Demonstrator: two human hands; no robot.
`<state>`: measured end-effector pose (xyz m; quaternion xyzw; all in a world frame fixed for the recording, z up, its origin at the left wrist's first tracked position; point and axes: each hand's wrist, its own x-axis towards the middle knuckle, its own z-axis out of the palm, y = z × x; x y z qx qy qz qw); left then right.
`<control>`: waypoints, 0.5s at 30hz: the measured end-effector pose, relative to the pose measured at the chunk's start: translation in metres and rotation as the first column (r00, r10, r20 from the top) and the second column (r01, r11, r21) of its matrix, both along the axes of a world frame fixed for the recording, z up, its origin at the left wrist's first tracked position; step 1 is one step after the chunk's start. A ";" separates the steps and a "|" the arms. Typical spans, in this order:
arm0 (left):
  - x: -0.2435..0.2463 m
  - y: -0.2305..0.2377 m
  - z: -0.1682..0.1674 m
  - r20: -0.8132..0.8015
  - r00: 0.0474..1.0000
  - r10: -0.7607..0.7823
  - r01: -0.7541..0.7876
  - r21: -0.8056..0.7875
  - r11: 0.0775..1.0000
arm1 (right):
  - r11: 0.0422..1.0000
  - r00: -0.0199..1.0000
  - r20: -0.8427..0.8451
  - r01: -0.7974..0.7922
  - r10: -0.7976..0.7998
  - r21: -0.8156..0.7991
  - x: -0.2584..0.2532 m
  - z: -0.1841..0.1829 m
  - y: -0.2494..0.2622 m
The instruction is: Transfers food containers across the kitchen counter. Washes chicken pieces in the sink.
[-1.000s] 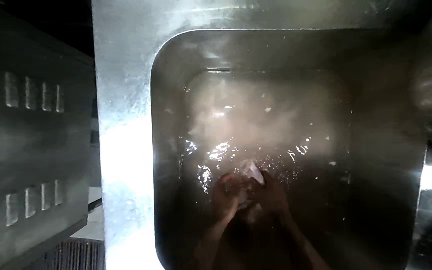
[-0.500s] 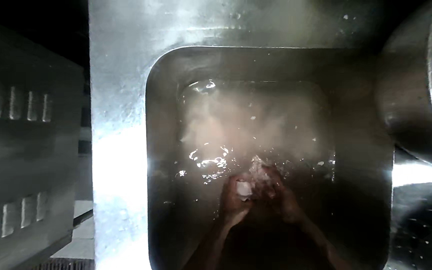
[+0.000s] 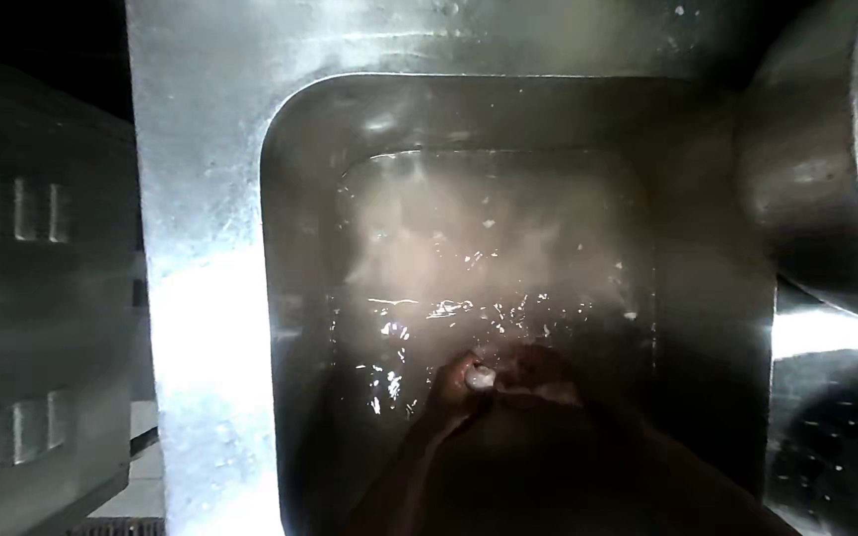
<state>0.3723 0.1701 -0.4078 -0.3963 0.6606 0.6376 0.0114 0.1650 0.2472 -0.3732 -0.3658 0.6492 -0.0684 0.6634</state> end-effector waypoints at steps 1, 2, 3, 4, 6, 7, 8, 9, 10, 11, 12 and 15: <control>-0.001 -0.003 0.005 0.025 1.000 -0.009 0.008 0.047 0.999 | 1.000 1.000 -0.011 -0.026 0.026 -0.012 0.001 -0.003 0.002; -0.003 -0.006 0.009 0.058 0.998 -0.030 0.025 0.087 0.996 | 0.998 0.997 -0.042 -0.065 0.066 0.021 0.005 0.002 -0.003; -0.003 -0.010 0.013 0.089 0.994 -0.068 0.058 0.116 0.992 | 0.996 0.997 -0.050 -0.057 0.061 0.071 0.010 0.015 -0.013; -0.003 -0.012 0.017 0.122 0.986 -0.114 0.098 0.131 0.987 | 0.993 0.999 -0.040 0.002 0.002 0.115 0.015 0.030 -0.023; -0.003 -0.012 0.016 0.131 0.979 -0.154 0.139 0.110 0.984 | 0.957 0.969 0.054 0.226 -0.240 0.182 0.020 0.042 -0.026; -0.002 -0.013 0.016 0.124 0.977 -0.173 0.161 0.100 0.982 | 0.925 0.924 0.142 0.326 -0.355 0.197 0.019 0.033 -0.017; -0.002 -0.015 0.017 0.130 0.973 -0.193 0.180 0.105 0.978 | 0.916 0.892 0.223 0.361 -0.394 0.177 0.017 0.017 -0.005; -0.002 -0.018 0.017 0.140 0.970 -0.199 0.182 0.123 0.976 | 0.937 0.904 0.248 0.330 -0.348 0.114 0.017 0.004 0.004; -0.001 -0.020 0.018 0.160 0.967 -0.199 0.173 0.159 0.972 | 0.967 0.945 0.208 0.252 -0.254 0.035 0.019 0.001 0.005; 0.000 -0.022 0.018 0.186 0.962 -0.197 0.160 0.197 0.967 | 0.987 0.976 0.147 0.162 -0.160 -0.002 0.022 0.004 0.001; 0.001 -0.025 0.019 0.220 0.953 -0.208 0.155 0.237 0.959 | 0.994 0.988 0.114 0.109 -0.108 0.003 0.023 0.006 -0.003; 0.004 -0.024 0.018 0.245 0.941 -0.232 0.157 0.291 0.944 | 0.941 0.923 0.192 0.314 -0.334 0.128 0.025 -0.003 0.002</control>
